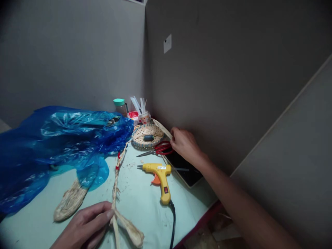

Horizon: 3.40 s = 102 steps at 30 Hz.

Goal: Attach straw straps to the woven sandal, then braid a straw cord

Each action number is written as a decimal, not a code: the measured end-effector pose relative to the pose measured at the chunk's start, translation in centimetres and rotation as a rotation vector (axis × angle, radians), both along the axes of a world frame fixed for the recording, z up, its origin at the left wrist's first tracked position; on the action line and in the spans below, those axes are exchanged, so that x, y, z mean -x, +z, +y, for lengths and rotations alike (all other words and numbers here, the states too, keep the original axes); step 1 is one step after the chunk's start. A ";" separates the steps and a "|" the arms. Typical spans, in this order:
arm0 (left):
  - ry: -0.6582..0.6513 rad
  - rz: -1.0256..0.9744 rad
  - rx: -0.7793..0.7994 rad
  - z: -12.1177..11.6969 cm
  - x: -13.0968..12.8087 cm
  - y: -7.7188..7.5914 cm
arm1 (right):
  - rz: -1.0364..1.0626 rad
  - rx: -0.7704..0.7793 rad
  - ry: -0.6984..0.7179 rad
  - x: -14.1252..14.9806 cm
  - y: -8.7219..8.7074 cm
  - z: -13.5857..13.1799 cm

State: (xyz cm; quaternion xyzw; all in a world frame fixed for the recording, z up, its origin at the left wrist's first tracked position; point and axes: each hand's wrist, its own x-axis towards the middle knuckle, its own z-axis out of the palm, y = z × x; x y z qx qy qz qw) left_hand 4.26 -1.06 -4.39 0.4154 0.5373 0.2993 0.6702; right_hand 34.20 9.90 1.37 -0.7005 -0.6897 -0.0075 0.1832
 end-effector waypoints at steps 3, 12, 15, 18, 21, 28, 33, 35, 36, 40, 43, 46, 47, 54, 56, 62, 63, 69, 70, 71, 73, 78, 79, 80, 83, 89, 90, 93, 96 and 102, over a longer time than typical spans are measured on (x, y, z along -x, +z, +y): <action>-0.011 -0.033 0.011 -0.2 -0.1 0.1 | 0.129 0.017 0.139 0.7 0.8 -2.3; 0.008 0.100 -0.131 -0.8 -0.2 1.0 | 0.560 0.163 0.431 6.9 -1.8 -9.3; 0.038 0.095 -0.147 -0.9 -0.2 1.3 | 0.777 0.235 0.490 8.8 -2.6 -10.7; 0.059 0.070 -0.164 -1.0 -0.2 1.4 | 0.981 0.377 0.548 9.9 -2.8 -11.4; 0.060 -0.002 -0.175 -1.1 -0.2 1.3 | 1.027 0.455 0.603 10.5 -2.7 -11.8; 0.080 -0.135 -0.188 -1.0 -0.2 0.8 | 1.130 0.583 0.563 10.8 -3.7 -11.6; 0.023 -0.115 -0.189 -1.1 -0.3 0.8 | 1.102 0.485 0.582 11.1 -4.0 -11.3; -0.001 -0.125 -0.159 -1.2 -0.4 0.9 | 1.075 0.462 0.589 11.2 -4.0 -11.2; -0.004 -0.129 -0.153 -1.3 -0.4 1.0 | 1.048 0.456 0.596 11.2 -4.1 -11.2; 0.009 -0.119 -0.162 -1.4 -0.4 1.1 | 0.847 0.405 0.585 11.6 -4.0 -10.9; 0.008 -0.096 -0.194 -1.3 -0.5 1.0 | 0.645 0.314 0.557 11.7 -3.7 -10.8; 0.012 -0.096 -0.198 -1.1 -0.6 0.8 | 0.527 0.285 0.613 11.7 -3.3 -11.1; 0.010 -0.099 -0.189 -1.0 -0.6 0.7 | 0.511 0.291 0.637 11.7 -3.2 -11.2; -0.031 -0.010 -0.269 -0.7 -0.1 0.5 | 0.627 0.392 0.626 11.7 -3.9 -11.0; -0.047 0.018 -0.288 -0.7 -0.1 0.6 | 0.712 0.425 0.615 11.8 -4.3 -10.6; -0.058 0.060 -0.320 -0.7 -0.3 1.2 | 0.934 0.479 0.616 12.1 -4.7 -10.2; -0.062 0.056 -0.314 -0.7 -0.3 1.3 | 0.956 0.485 0.613 12.2 -4.7 -10.2; -0.054 -0.003 -0.266 -0.8 0.0 1.1 | 1.023 0.525 0.600 12.6 -4.7 -10.3; -0.049 -0.017 -0.255 -0.8 0.0 1.0 | 1.022 0.527 0.602 12.6 -4.7 -10.4; -0.046 -0.033 -0.245 -0.8 0.0 1.0 | 1.019 0.526 0.603 12.6 -4.7 -10.4; -0.032 -0.075 -0.225 -0.8 0.0 0.9 | 1.009 0.511 0.603 12.6 -4.6 -10.5; 0.004 -0.084 -0.161 -0.8 -0.2 0.8 | 1.033 0.496 0.583 12.4 -4.5 -10.4; -0.002 -0.081 -0.163 -0.8 -0.3 0.8 | 1.042 0.498 0.577 12.4 -4.4 -10.3; -0.008 -0.080 -0.169 -0.8 -0.2 0.7 | 1.041 0.497 0.575 12.4 -4.4 -10.3; -0.014 -0.081 -0.182 -0.8 -0.2 0.6 | 0.974 0.474 0.575 12.3 -4.4 -10.4; -0.015 -0.133 -0.175 -0.9 -0.1 0.7 | 0.912 0.442 0.592 12.0 -4.8 -10.6; -0.010 -0.136 -0.173 -0.9 -0.1 0.8 | 0.927 0.444 0.600 12.0 -4.9 -10.5; 0.022 -0.105 -0.170 -1.0 -0.2 1.1 | 0.964 0.426 0.606 12.2 -5.3 -10.5; 0.039 -0.076 -0.190 -1.0 -0.3 1.3 | 0.944 0.337 0.604 12.9 -5.4 -11.4; 0.038 -0.104 -0.195 -0.9 -0.3 1.0 | 0.981 0.279 0.663 11.6 -0.3 -13.3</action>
